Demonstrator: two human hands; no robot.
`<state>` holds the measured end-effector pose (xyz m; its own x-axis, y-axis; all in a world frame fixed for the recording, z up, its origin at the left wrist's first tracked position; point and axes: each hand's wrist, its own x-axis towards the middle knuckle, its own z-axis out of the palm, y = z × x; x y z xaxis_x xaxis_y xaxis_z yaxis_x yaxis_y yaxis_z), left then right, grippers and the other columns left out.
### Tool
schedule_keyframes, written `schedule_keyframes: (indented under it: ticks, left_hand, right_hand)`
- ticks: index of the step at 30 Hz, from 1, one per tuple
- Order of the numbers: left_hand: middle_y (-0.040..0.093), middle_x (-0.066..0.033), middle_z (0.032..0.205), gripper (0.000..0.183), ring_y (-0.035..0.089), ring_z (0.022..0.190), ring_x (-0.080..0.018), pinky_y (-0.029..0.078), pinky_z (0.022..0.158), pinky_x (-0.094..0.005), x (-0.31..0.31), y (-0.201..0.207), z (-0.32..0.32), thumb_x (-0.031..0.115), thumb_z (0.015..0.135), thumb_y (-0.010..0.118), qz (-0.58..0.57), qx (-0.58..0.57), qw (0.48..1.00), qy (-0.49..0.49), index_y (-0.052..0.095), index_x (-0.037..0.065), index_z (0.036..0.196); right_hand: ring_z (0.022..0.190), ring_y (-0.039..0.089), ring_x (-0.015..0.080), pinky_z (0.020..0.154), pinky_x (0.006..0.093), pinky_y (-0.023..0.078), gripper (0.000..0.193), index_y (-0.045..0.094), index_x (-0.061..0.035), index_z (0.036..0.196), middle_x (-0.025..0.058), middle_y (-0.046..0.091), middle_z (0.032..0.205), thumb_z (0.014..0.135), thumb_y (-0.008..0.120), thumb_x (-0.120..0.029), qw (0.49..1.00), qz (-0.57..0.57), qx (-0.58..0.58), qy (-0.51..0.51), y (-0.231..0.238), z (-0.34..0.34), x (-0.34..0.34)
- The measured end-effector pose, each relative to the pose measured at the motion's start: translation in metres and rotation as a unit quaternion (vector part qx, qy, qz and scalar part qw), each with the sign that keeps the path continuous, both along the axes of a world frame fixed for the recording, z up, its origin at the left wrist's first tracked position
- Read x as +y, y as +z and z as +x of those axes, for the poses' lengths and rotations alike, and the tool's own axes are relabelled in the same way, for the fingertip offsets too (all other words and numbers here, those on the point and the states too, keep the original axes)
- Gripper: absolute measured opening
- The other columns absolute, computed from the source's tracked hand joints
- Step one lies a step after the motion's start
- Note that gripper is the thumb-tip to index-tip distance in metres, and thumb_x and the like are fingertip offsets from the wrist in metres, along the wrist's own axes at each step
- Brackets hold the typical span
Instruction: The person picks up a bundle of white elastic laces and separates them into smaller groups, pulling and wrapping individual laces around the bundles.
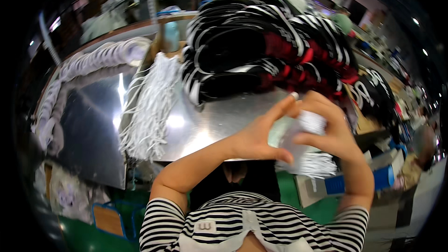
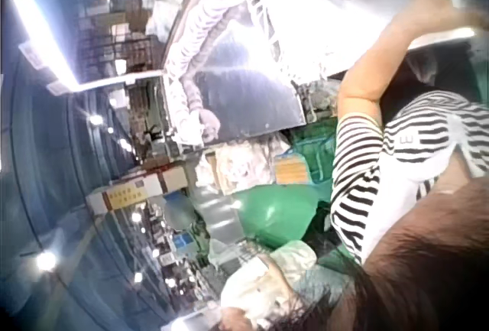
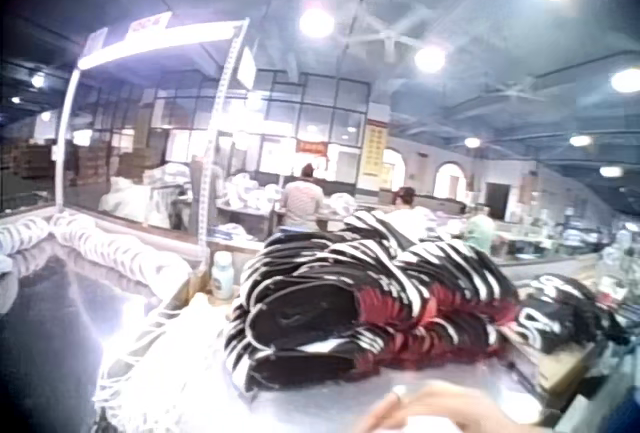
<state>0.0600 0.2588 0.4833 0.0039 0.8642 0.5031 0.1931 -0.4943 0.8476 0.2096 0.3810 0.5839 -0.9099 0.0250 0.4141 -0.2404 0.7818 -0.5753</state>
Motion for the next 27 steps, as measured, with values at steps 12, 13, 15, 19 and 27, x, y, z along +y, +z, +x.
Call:
schedule_keyframes:
  ticks: [12,13,15,19,27]
  left_hand:
    - [0.055,-0.0032,0.066,0.012,0.053,0.059,-0.012,0.045,0.058,-0.027,-0.007,-0.049,0.039,0.011,0.083,0.065,-0.281,-0.434,0.854,0.051,0.056,0.003,0.083]
    - [0.055,-0.0032,0.066,0.011,0.053,0.059,-0.0119,0.046,0.058,-0.0271,-0.006,-0.05,0.042,0.01,0.083,0.064,-0.284,-0.427,0.856,0.059,0.056,0.003,0.083]
    - [0.054,-0.0034,0.063,0.012,0.051,0.054,-0.0124,0.046,0.058,-0.028,-0.006,-0.06,0.053,0.009,0.084,0.063,-0.305,-0.413,0.857,0.054,0.053,0.004,0.089]
    - [0.052,-0.0031,0.061,0.015,0.048,0.049,-0.0115,0.044,0.054,-0.0268,-0.008,-0.081,0.072,0.006,0.083,0.062,-0.354,-0.373,0.857,0.034,0.05,0.004,0.092]
    - [0.051,-0.0015,0.059,0.008,0.048,0.047,-0.0086,0.038,0.045,-0.0223,-0.006,-0.107,0.109,0.005,0.081,0.061,-0.485,-0.208,0.848,-0.05,0.054,0.003,0.082]
  right_hand:
    - [0.074,0.062,0.0245,0.063,0.0331,0.05,0.024,0.063,-0.0044,0.102,0.0094,0.061,0.092,0.079,0.066,0.0,0.991,0.054,0.117,-0.042,-0.086,0.004,0.015]
    - [0.075,0.063,0.0276,0.062,0.0347,0.051,0.025,0.062,-0.0034,0.102,0.0101,0.061,0.091,0.077,0.065,-0.001,0.985,0.101,0.125,-0.059,-0.1,0.002,0.01]
    - [0.074,0.063,0.0271,0.061,0.0343,0.051,0.025,0.063,-0.0022,0.1,0.0101,0.06,0.089,0.075,0.065,-0.005,0.98,0.148,0.103,-0.083,-0.13,0.003,0.012]
    - [0.068,0.064,0.0266,0.058,0.0314,0.053,0.023,0.064,-0.0015,0.096,0.0102,0.062,0.087,0.073,0.067,0.0,0.99,0.107,0.056,-0.075,-0.15,0.024,0.014]
    - [0.065,0.059,0.0249,0.053,0.0339,0.049,0.019,0.055,-0.003,0.081,0.0083,0.053,0.076,0.065,0.063,-0.011,0.974,0.16,-0.002,-0.16,-0.19,0.085,-0.008]
